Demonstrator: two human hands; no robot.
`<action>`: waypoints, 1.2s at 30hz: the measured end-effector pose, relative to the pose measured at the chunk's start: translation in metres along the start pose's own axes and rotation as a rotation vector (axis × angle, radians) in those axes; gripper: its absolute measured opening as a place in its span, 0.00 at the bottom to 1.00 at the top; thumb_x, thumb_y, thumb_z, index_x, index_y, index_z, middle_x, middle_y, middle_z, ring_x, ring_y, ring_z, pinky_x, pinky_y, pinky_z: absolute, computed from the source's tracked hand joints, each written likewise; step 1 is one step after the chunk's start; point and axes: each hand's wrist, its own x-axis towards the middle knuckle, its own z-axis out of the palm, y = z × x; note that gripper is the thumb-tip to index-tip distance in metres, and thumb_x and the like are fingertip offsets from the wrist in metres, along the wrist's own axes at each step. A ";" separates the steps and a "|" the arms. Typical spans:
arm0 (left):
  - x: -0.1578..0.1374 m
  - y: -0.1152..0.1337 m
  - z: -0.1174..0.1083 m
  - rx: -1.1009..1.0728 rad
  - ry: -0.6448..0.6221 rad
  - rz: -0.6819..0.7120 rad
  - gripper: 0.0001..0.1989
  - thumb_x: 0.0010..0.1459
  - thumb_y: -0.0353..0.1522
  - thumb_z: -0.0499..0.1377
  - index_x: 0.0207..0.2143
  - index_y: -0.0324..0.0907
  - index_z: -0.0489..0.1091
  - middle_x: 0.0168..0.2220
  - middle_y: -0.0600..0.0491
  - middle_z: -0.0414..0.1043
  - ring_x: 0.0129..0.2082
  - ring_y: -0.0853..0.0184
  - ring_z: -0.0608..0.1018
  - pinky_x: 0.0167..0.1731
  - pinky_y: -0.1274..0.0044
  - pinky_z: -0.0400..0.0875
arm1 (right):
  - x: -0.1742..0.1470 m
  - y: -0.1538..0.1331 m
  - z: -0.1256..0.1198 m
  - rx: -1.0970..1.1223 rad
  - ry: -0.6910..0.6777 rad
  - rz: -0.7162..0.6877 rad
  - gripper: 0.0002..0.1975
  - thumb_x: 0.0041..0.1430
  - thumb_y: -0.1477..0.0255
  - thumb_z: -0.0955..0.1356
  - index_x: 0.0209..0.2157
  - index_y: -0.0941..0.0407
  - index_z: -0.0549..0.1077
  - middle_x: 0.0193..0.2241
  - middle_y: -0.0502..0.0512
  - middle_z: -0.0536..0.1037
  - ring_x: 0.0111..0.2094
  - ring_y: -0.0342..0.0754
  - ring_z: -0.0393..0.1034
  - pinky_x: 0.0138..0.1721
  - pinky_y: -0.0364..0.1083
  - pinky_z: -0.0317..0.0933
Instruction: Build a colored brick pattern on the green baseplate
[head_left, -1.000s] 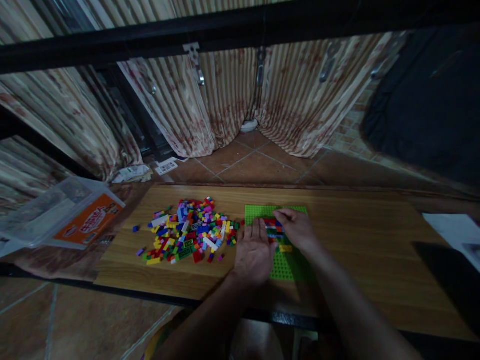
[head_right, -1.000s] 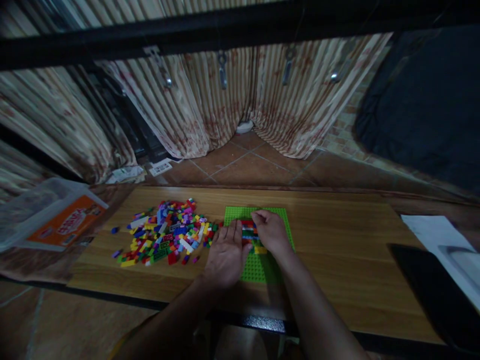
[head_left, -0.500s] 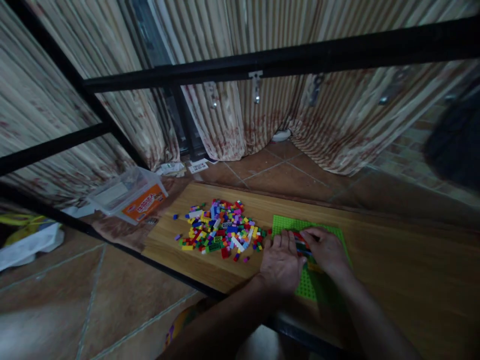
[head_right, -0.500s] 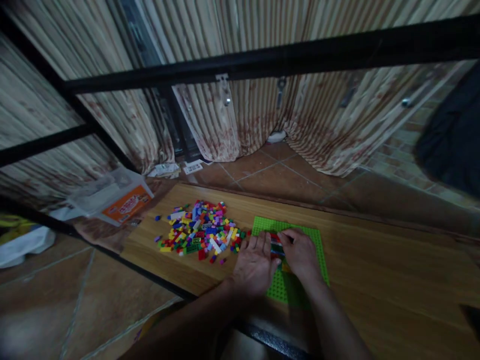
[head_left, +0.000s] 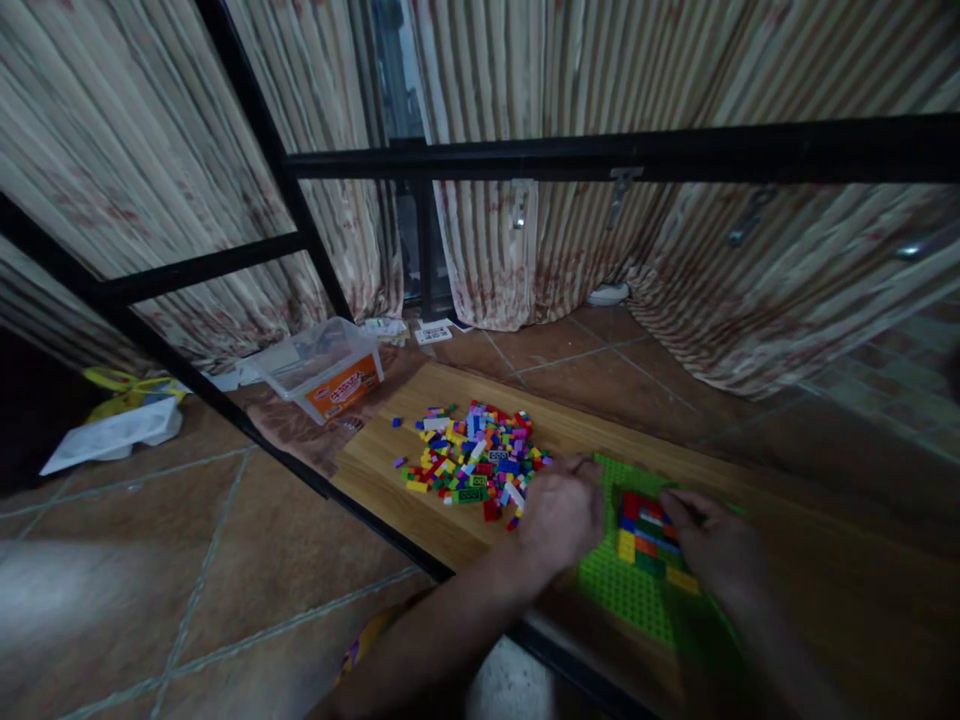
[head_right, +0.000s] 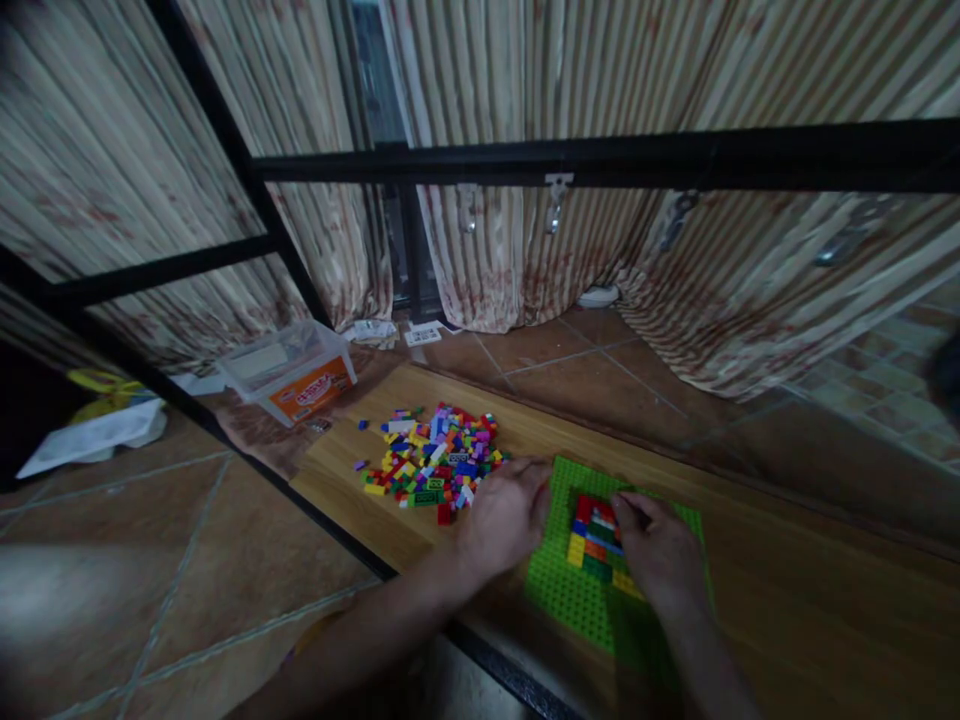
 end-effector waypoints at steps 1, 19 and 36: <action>0.003 -0.010 -0.009 -0.003 0.030 -0.031 0.16 0.58 0.26 0.51 0.47 0.39 0.71 0.47 0.48 0.74 0.47 0.65 0.75 0.50 0.76 0.69 | -0.001 -0.001 0.000 0.007 0.010 0.001 0.23 0.53 0.54 0.61 0.36 0.55 0.78 0.27 0.58 0.80 0.28 0.53 0.73 0.31 0.49 0.63; 0.019 -0.076 -0.057 0.039 0.138 -0.302 0.15 0.55 0.23 0.52 0.38 0.41 0.77 0.38 0.50 0.78 0.40 0.65 0.77 0.46 0.74 0.69 | -0.005 -0.009 -0.006 0.024 0.039 -0.008 0.20 0.54 0.58 0.63 0.36 0.56 0.79 0.33 0.59 0.80 0.33 0.52 0.74 0.36 0.48 0.64; 0.010 -0.020 -0.016 -0.128 0.025 -0.009 0.11 0.59 0.25 0.53 0.37 0.42 0.75 0.36 0.52 0.77 0.39 0.67 0.77 0.45 0.75 0.70 | -0.009 -0.006 -0.018 -0.055 0.026 0.042 0.17 0.58 0.63 0.61 0.37 0.55 0.79 0.35 0.57 0.81 0.34 0.50 0.74 0.36 0.46 0.64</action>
